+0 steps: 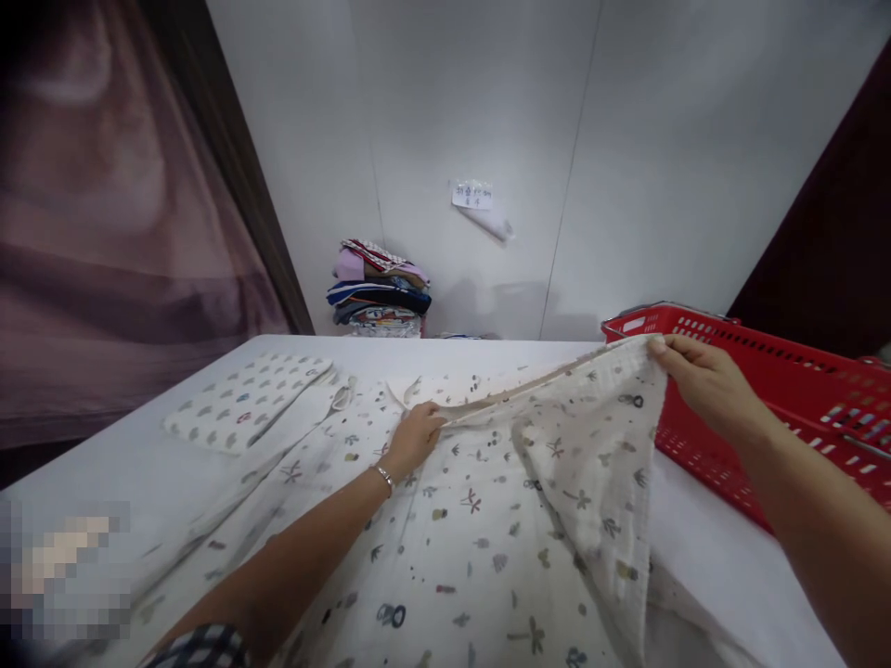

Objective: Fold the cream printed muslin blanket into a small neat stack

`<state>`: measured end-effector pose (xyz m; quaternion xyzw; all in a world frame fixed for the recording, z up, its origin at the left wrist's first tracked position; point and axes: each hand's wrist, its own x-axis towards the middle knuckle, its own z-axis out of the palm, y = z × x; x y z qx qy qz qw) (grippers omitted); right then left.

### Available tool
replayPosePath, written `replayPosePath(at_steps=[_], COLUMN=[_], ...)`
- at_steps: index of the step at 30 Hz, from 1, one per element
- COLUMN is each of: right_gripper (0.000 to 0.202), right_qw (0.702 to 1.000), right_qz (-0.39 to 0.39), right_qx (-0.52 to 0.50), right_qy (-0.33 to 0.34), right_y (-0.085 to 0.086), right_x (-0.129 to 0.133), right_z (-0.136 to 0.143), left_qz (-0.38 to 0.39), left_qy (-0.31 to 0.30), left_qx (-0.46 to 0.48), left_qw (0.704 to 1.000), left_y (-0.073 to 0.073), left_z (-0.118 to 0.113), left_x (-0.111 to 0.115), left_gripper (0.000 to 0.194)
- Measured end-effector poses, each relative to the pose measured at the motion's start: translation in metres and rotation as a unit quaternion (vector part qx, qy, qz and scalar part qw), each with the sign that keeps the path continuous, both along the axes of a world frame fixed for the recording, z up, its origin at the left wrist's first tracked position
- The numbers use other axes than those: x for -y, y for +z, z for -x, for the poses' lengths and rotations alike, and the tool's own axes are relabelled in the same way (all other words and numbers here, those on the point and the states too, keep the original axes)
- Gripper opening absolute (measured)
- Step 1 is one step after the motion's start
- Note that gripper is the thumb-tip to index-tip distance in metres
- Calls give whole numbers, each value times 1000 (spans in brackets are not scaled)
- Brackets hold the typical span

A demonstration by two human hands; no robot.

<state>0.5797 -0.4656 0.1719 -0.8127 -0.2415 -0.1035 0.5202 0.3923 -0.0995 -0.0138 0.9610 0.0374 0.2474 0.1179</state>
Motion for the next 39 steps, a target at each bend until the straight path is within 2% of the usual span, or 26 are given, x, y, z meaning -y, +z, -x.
replayPosePath(at_steps=[5, 11, 19, 23, 25, 27, 29, 31, 33, 35, 37, 39], right_gripper=[43, 36, 33, 32, 31, 26, 18, 15, 19, 22, 29, 41], right_qw=[1000, 1000, 999, 999, 998, 995, 984, 970, 964, 955, 938, 943], right_qz=[-7, -19, -20, -10, -26, -73, -143, -209, -245, -266, -261, -206], right_qx=[-9, -8, -21, -18, -25, -56, -100, -117, -74, 38, 147, 178], right_qy=[-10, -17, -17, -35, -45, -38, -32, -43, -71, -125, -177, -191], right_y=[-1, -2, -13, -20, -18, -9, 9, 35, 65, 92, 113, 127], right_x=[4, 8, 21, 24, 22, 17, 11, 5, 3, 2, 2, 3], right_z=[8, 15, 3, -11, -19, -26, -29, -28, -23, -16, -7, 1], left_qz=[-53, -38, 26, 81, 100, 107, 84, 48, 19, -5, -13, -4], left_qy=[44, 103, 52, 49, 46, 35, 22, 19, 17, 19, 25, 20], left_qx=[11, 30, 16, 53, 91, 135, 162, 186, 215, 244, 256, 213], left_qw=[998, 993, 998, 994, 990, 984, 983, 981, 976, 970, 966, 977], left_y=[2, 14, 31, 51, 69, 94, 125, 162, 201, 236, 264, 282], left_z=[-1, -9, -4, 1, 5, 9, 15, 22, 31, 41, 51, 59], left_x=[0, -7, -16, -25, -31, -35, -37, -35, -30, -24, -18, -16], left_gripper=[18, 18, 16, 18, 19, 20, 21, 26, 31, 35, 33, 31])
